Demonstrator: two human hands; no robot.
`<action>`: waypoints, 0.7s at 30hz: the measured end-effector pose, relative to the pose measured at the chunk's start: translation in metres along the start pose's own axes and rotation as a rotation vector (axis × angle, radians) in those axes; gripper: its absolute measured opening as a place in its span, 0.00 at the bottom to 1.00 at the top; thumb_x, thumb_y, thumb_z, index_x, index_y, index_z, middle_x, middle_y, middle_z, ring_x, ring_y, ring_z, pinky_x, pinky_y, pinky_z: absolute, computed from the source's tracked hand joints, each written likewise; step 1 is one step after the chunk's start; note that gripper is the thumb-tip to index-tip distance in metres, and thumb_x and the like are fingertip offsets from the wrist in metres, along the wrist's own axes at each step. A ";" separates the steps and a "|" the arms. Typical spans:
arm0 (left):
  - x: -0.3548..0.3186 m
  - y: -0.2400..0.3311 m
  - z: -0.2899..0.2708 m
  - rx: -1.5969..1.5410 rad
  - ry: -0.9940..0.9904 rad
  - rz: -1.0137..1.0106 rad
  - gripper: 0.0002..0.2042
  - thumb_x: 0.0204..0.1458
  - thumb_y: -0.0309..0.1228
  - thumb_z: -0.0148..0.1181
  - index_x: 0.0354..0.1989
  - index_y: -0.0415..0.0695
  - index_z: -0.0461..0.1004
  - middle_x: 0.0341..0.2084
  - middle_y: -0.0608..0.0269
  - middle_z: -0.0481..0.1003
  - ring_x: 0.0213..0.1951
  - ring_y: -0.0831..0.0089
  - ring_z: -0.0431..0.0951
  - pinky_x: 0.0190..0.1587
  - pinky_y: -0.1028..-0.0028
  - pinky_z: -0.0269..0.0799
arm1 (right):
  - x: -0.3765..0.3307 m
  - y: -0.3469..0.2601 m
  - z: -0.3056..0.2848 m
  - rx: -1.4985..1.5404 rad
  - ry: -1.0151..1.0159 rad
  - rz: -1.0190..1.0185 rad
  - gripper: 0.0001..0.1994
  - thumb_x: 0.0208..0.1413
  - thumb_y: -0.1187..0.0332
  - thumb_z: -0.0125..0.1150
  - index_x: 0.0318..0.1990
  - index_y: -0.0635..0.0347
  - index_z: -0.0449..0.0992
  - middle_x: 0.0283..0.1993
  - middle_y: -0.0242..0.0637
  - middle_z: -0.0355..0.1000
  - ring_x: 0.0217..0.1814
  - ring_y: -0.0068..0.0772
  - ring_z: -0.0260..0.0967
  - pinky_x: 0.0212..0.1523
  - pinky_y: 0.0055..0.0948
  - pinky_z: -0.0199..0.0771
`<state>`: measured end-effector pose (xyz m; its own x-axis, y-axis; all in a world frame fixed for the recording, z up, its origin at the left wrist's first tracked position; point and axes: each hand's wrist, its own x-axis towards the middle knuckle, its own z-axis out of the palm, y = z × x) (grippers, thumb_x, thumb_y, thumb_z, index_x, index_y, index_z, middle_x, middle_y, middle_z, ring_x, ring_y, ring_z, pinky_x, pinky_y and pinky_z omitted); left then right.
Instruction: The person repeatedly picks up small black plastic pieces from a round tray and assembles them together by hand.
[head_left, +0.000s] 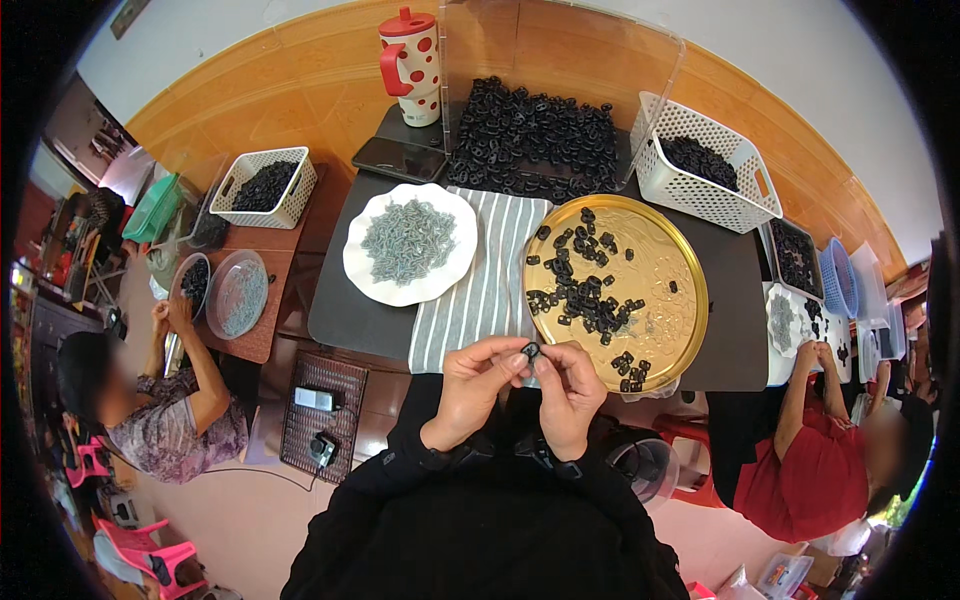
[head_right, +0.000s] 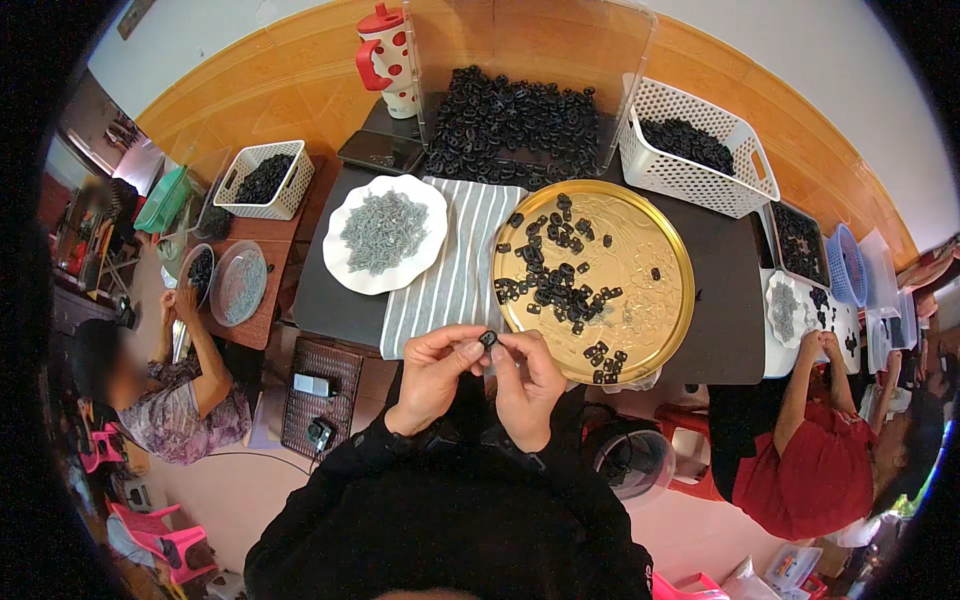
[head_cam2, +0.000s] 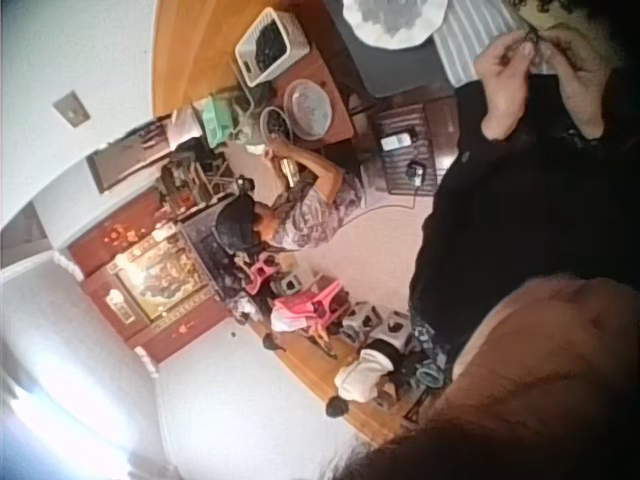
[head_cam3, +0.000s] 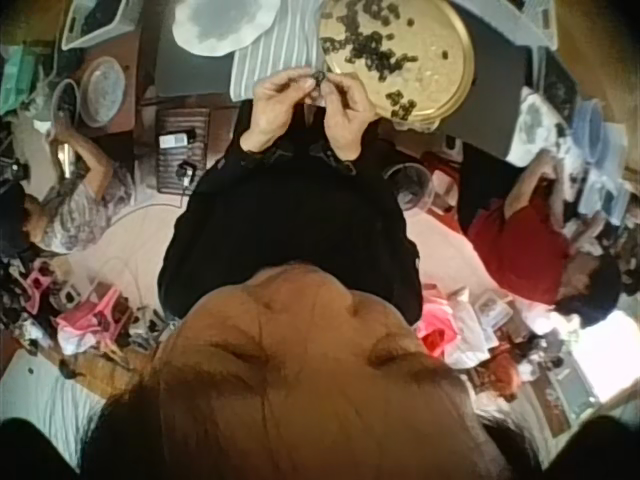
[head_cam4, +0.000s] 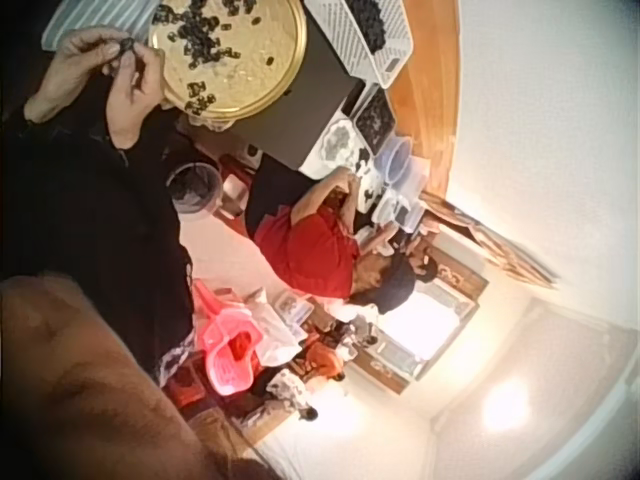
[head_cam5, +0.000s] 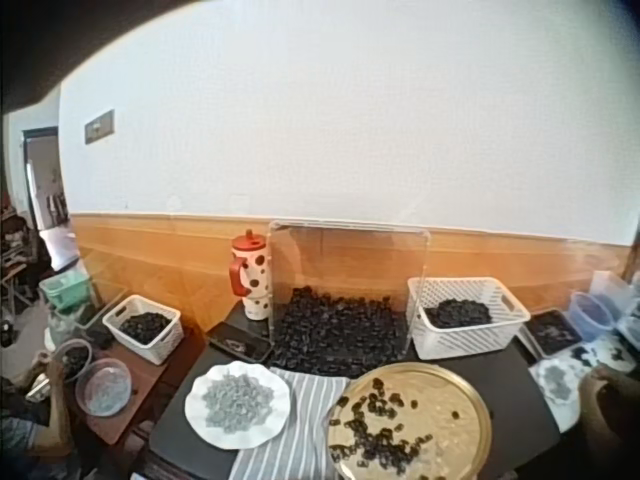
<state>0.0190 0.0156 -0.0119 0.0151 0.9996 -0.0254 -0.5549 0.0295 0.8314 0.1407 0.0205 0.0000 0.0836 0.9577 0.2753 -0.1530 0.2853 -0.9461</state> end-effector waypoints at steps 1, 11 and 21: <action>-0.002 0.000 0.003 0.062 0.012 0.051 0.11 0.53 0.18 0.57 0.45 0.35 0.75 0.32 0.60 0.76 0.32 0.78 0.75 0.34 0.81 0.72 | 0.000 -0.001 0.001 0.061 0.014 0.038 0.05 0.53 0.84 0.56 0.38 0.70 0.72 0.34 0.34 0.68 0.34 0.20 0.65 0.35 0.17 0.65; -0.003 -0.009 0.007 0.133 0.027 0.172 0.15 0.49 0.13 0.58 0.46 0.36 0.75 0.34 0.62 0.74 0.34 0.78 0.75 0.39 0.81 0.72 | -0.003 0.005 -0.002 0.086 0.054 0.008 0.05 0.53 0.84 0.55 0.38 0.70 0.72 0.35 0.37 0.71 0.35 0.21 0.68 0.38 0.18 0.68; -0.001 -0.002 0.006 0.081 0.014 0.164 0.13 0.50 0.14 0.57 0.45 0.35 0.75 0.34 0.59 0.75 0.35 0.74 0.78 0.37 0.79 0.76 | 0.004 0.003 -0.015 0.209 -0.047 0.187 0.05 0.54 0.83 0.56 0.38 0.71 0.73 0.35 0.39 0.73 0.32 0.22 0.70 0.36 0.19 0.72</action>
<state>0.0255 0.0150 -0.0105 -0.0821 0.9909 0.1071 -0.4798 -0.1335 0.8672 0.1554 0.0248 -0.0040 -0.0098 0.9937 0.1115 -0.3621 0.1004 -0.9267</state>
